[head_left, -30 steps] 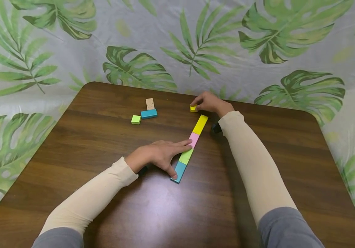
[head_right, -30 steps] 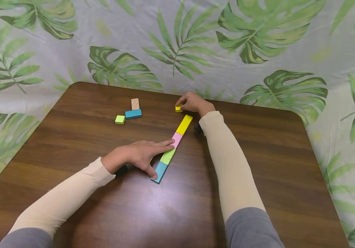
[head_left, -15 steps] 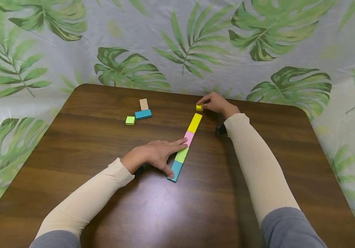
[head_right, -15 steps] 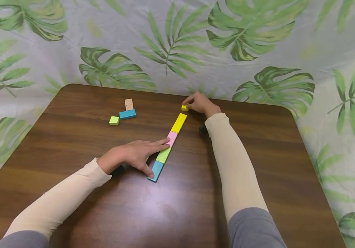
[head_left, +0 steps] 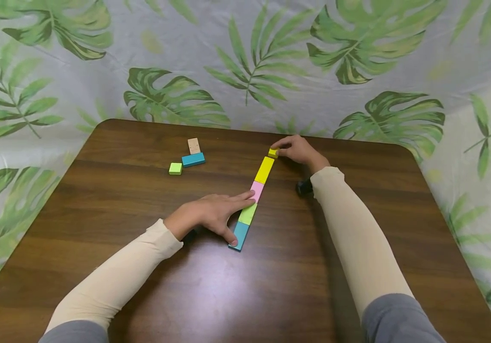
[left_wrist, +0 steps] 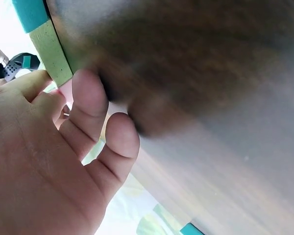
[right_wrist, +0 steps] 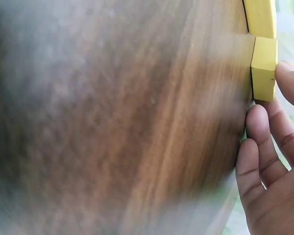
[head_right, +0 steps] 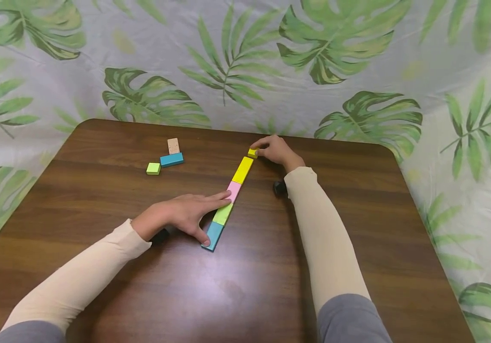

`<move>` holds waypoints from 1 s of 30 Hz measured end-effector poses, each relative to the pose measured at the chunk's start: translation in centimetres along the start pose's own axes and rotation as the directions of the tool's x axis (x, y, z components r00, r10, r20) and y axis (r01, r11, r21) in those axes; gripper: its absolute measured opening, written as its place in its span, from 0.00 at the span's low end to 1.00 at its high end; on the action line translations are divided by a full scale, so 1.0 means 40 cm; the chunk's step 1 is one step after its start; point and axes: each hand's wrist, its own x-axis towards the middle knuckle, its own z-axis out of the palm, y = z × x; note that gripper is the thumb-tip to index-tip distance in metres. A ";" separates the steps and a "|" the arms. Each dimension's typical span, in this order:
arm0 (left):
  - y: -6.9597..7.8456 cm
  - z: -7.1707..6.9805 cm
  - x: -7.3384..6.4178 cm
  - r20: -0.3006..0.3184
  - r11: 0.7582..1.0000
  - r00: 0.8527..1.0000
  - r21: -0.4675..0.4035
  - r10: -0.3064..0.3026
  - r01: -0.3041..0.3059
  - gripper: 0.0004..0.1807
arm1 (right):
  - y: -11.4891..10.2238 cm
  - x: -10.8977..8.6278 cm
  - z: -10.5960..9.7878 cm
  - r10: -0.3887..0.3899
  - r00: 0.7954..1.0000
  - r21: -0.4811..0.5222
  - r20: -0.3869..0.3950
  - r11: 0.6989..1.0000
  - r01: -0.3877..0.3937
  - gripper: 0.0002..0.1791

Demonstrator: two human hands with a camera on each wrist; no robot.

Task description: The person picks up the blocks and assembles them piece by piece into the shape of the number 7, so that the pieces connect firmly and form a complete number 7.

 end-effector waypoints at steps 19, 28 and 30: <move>-0.005 0.012 0.002 -0.003 1.000 1.000 -0.021 0.002 -0.002 0.61 | 0.003 -0.003 0.028 -0.060 0.998 -0.001 -0.002 0.998 0.060 0.17; 0.000 -0.001 0.001 0.023 1.000 1.000 -0.024 -0.012 0.012 0.61 | -0.004 -0.002 0.022 -0.060 0.998 0.015 0.002 0.998 0.060 0.16; 0.000 -0.003 0.002 0.024 1.000 1.000 -0.025 -0.009 0.010 0.61 | -0.005 0.000 0.021 -0.064 0.998 0.009 0.004 0.998 0.064 0.16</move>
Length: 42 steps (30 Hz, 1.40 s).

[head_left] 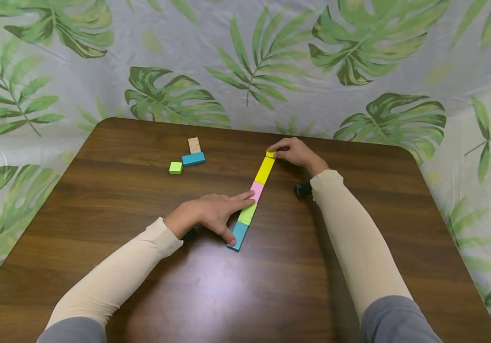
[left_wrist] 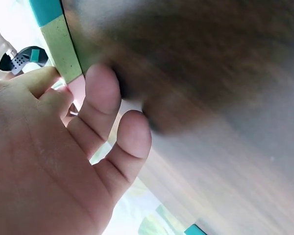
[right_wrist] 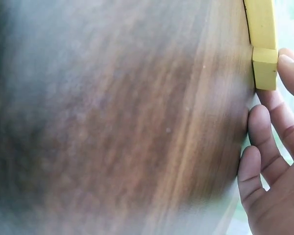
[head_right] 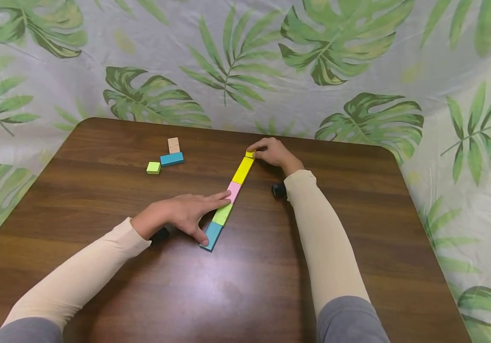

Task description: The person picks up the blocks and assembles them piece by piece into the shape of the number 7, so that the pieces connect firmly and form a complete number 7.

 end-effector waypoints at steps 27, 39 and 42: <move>-0.004 -0.003 -0.006 -0.009 0.999 0.999 -0.014 0.044 -0.044 0.58 | 0.005 0.003 0.003 0.018 1.000 0.024 0.003 1.000 -0.018 0.17; -0.006 -0.006 -0.004 -0.011 0.999 0.999 -0.015 0.050 -0.050 0.57 | 0.005 0.001 0.004 0.010 1.000 0.019 0.008 1.000 -0.010 0.17; -0.007 -0.007 -0.002 -0.010 0.999 0.999 -0.008 0.044 -0.044 0.58 | 0.004 -0.001 0.003 0.016 1.000 0.021 0.007 1.000 -0.016 0.17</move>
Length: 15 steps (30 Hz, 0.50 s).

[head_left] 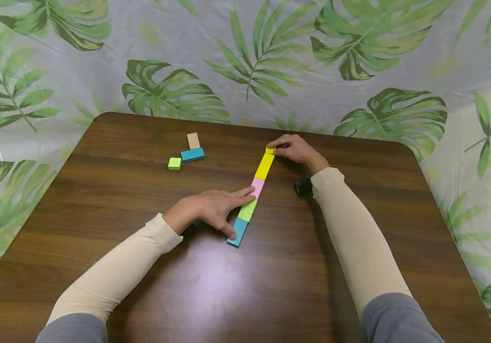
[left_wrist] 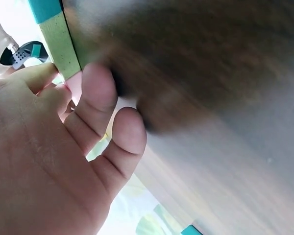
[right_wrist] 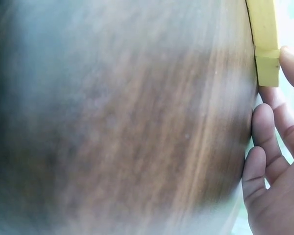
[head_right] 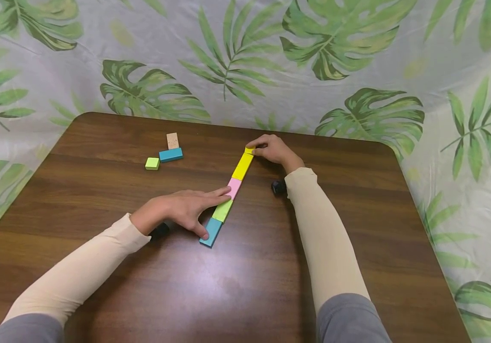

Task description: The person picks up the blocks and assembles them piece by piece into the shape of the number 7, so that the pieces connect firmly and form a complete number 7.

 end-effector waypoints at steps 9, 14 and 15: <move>-0.003 0.000 0.002 -0.010 1.000 1.000 -0.003 -0.009 0.009 0.58 | 0.000 0.001 -0.006 0.003 1.000 0.007 0.029 1.000 -0.003 0.18; -0.002 0.000 -0.001 -0.006 1.000 1.000 0.007 -0.019 0.019 0.58 | 0.002 0.003 -0.004 0.012 0.999 0.013 0.035 1.000 -0.012 0.19; -0.002 0.000 -0.001 -0.006 1.000 1.000 0.007 -0.018 0.018 0.58 | 0.002 0.003 -0.004 0.014 0.999 0.014 0.037 1.000 -0.014 0.19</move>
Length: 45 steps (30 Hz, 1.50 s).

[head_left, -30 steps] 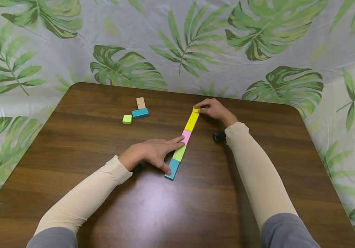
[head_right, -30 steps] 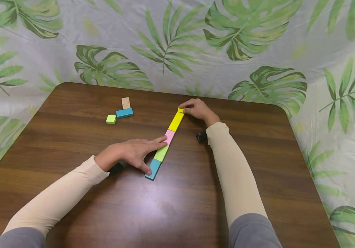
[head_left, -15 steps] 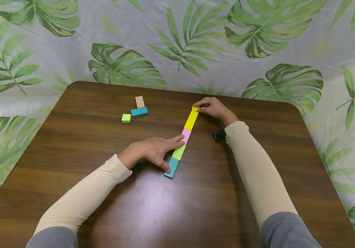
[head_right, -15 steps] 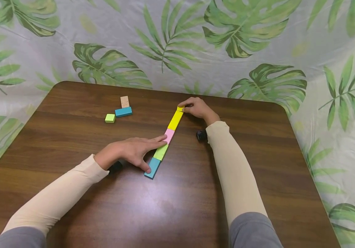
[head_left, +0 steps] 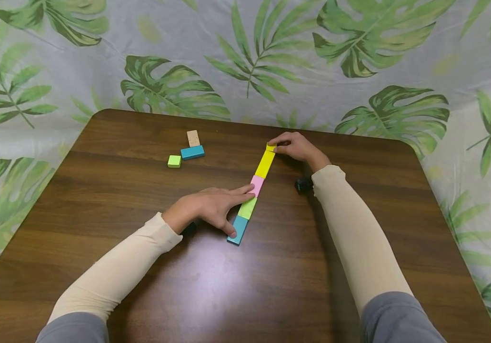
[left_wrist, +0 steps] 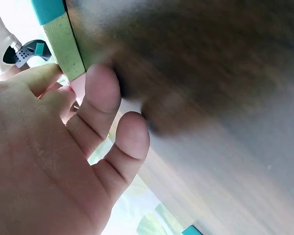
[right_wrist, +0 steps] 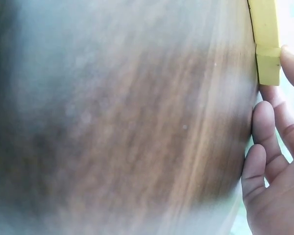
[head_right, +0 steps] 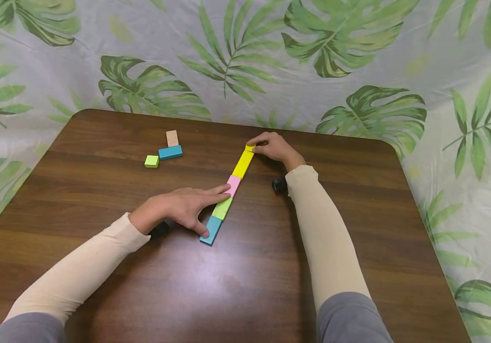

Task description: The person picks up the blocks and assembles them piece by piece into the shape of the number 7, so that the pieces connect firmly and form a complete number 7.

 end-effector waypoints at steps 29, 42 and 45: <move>0.003 -0.001 -0.009 -0.007 1.000 1.000 0.008 0.016 -0.016 0.55 | -0.006 -0.005 -0.004 -0.015 1.000 -0.010 0.015 1.000 0.015 0.19; 0.001 0.001 -0.007 -0.009 1.000 1.000 0.004 0.012 -0.012 0.55 | -0.007 -0.006 -0.003 -0.010 1.000 -0.005 0.010 1.000 0.010 0.19; 0.002 0.000 -0.007 -0.007 1.000 1.000 -0.001 0.013 -0.013 0.55 | -0.008 -0.004 -0.002 -0.008 1.000 -0.009 0.008 1.000 0.009 0.19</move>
